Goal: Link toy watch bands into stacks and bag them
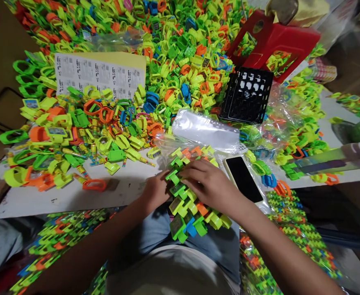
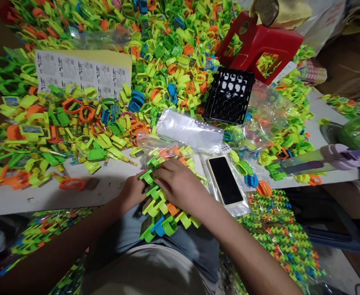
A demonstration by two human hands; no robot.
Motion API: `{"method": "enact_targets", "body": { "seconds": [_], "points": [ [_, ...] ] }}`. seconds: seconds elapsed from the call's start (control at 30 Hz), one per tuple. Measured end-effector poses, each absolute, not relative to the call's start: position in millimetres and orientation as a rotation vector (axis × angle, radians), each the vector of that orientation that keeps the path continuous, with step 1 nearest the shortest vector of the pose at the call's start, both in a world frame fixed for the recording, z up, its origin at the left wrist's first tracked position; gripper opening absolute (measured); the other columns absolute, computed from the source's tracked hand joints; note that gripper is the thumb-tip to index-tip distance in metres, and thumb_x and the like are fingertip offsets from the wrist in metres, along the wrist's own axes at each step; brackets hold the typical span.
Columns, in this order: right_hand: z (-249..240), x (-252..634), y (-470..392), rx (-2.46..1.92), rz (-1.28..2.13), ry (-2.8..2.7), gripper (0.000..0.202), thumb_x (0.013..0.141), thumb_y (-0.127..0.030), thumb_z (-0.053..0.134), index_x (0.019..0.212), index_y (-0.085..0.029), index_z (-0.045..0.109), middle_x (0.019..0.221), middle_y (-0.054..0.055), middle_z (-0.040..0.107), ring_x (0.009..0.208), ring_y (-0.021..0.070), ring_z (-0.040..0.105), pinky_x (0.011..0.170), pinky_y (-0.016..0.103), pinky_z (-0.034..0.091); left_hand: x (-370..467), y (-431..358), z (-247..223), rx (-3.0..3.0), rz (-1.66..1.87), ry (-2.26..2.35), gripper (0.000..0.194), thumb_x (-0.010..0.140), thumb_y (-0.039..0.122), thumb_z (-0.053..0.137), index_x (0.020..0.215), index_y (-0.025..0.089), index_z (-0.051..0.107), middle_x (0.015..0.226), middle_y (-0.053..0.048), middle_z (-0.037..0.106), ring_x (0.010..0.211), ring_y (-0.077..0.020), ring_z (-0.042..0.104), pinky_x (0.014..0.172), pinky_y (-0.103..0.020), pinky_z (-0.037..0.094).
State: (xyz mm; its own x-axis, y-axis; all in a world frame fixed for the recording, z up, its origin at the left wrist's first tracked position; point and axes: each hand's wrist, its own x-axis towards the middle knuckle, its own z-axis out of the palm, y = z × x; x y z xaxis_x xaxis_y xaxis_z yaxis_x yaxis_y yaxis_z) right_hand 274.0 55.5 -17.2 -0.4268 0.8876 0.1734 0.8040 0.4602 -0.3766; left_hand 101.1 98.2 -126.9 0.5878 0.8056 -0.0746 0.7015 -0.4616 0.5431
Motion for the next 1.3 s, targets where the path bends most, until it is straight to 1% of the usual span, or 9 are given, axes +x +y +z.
{"method": "enact_targets", "body": {
  "seconds": [0.1, 0.27, 0.47, 0.6, 0.77, 0.87, 1.07, 1.2, 1.3],
  "points": [
    [-12.2, 281.9, 52.0, -1.515, 0.272, -2.404, 0.016, 0.092, -0.025, 0.052, 0.096, -0.019, 0.067, 0.094, 0.007, 0.065, 0.092, 0.0214, 0.054, 0.079, 0.035, 0.037, 101.2, 98.0, -126.2, 2.287, 0.252, 1.200, 0.035, 0.074, 0.016, 0.056, 0.108, 0.020, 0.064, 0.112, -0.009, 0.066, 0.096, -0.0239, 0.065, 0.078, -0.028, 0.049],
    [-10.6, 282.3, 53.1, -1.581, 0.116, -2.480, 0.017, 0.092, -0.027, 0.053, 0.093, -0.021, 0.069, 0.087, 0.006, 0.067, 0.088, 0.0230, 0.051, 0.075, 0.036, 0.031, 103.2, 94.5, -124.8, 2.272, 0.255, 1.255, 0.026, 0.077, 0.018, 0.055, 0.101, 0.018, 0.064, 0.094, -0.008, 0.067, 0.085, -0.0224, 0.065, 0.069, -0.027, 0.047],
    [-14.5, 283.4, 60.9, -1.622, 0.097, -2.457, 0.016, 0.091, -0.032, 0.055, 0.094, -0.023, 0.068, 0.090, 0.005, 0.066, 0.085, 0.0227, 0.048, 0.070, 0.034, 0.027, 103.9, 95.7, -123.2, 2.393, 0.225, 1.169, 0.017, 0.080, 0.019, 0.051, 0.089, 0.018, 0.065, 0.092, -0.008, 0.066, 0.078, -0.0210, 0.064, 0.065, -0.027, 0.043],
    [-18.6, 287.4, 60.0, -1.617, 0.138, -2.422, 0.019, 0.091, -0.035, 0.054, 0.099, -0.022, 0.067, 0.094, 0.007, 0.065, 0.088, 0.0229, 0.049, 0.071, 0.034, 0.029, 102.9, 99.1, -122.8, 2.413, 0.208, 1.141, 0.016, 0.079, 0.022, 0.052, 0.087, 0.018, 0.065, 0.095, -0.008, 0.065, 0.078, -0.0207, 0.064, 0.065, -0.027, 0.043],
    [-17.5, 292.6, 57.5, -1.449, 0.231, -2.480, 0.034, 0.095, -0.029, 0.048, 0.128, -0.028, 0.054, 0.121, 0.007, 0.059, 0.106, 0.0237, 0.048, 0.083, 0.036, 0.033, 101.4, 105.4, -123.3, 2.340, 0.207, 1.130, 0.018, 0.074, 0.017, 0.056, 0.091, 0.016, 0.063, 0.098, -0.010, 0.066, 0.086, -0.0230, 0.064, 0.072, -0.028, 0.046],
    [-14.2, 290.8, 57.6, -1.381, 0.194, -2.589, 0.036, 0.094, -0.020, 0.046, 0.126, -0.033, 0.056, 0.126, 0.002, 0.059, 0.108, 0.0242, 0.048, 0.084, 0.038, 0.031, 100.5, 109.3, -123.5, 2.325, 0.234, 1.093, 0.017, 0.075, 0.017, 0.056, 0.092, 0.016, 0.060, 0.095, -0.009, 0.066, 0.088, -0.0218, 0.063, 0.075, -0.027, 0.046],
    [-12.7, 283.8, 55.1, -1.478, 0.101, -2.574, 0.034, 0.089, -0.015, 0.052, 0.116, -0.031, 0.064, 0.123, 0.002, 0.062, 0.103, 0.0252, 0.050, 0.078, 0.038, 0.031, 99.7, 103.3, -127.7, 2.300, 0.330, 1.124, 0.011, 0.080, 0.016, 0.049, 0.088, 0.018, 0.057, 0.093, -0.006, 0.064, 0.086, -0.0181, 0.061, 0.076, -0.025, 0.046],
    [-13.6, 284.5, 55.0, -1.451, 0.202, -2.541, 0.034, 0.092, -0.020, 0.050, 0.122, -0.031, 0.061, 0.124, 0.004, 0.061, 0.106, 0.0255, 0.049, 0.081, 0.039, 0.033, 101.3, 97.5, -129.3, 2.244, 0.368, 1.201, 0.010, 0.077, 0.014, 0.052, 0.084, 0.018, 0.057, 0.089, -0.006, 0.065, 0.084, -0.0195, 0.061, 0.074, -0.026, 0.047],
    [-12.8, 289.2, 55.7, -1.417, 0.320, -2.479, 0.033, 0.094, -0.026, 0.048, 0.124, -0.033, 0.059, 0.126, 0.004, 0.059, 0.111, 0.0255, 0.049, 0.087, 0.041, 0.035, 102.5, 97.7, -125.1, 2.233, 0.341, 1.198, 0.016, 0.076, 0.015, 0.054, 0.092, 0.019, 0.058, 0.092, -0.006, 0.066, 0.083, -0.0204, 0.063, 0.072, -0.028, 0.048]
  ]
}}
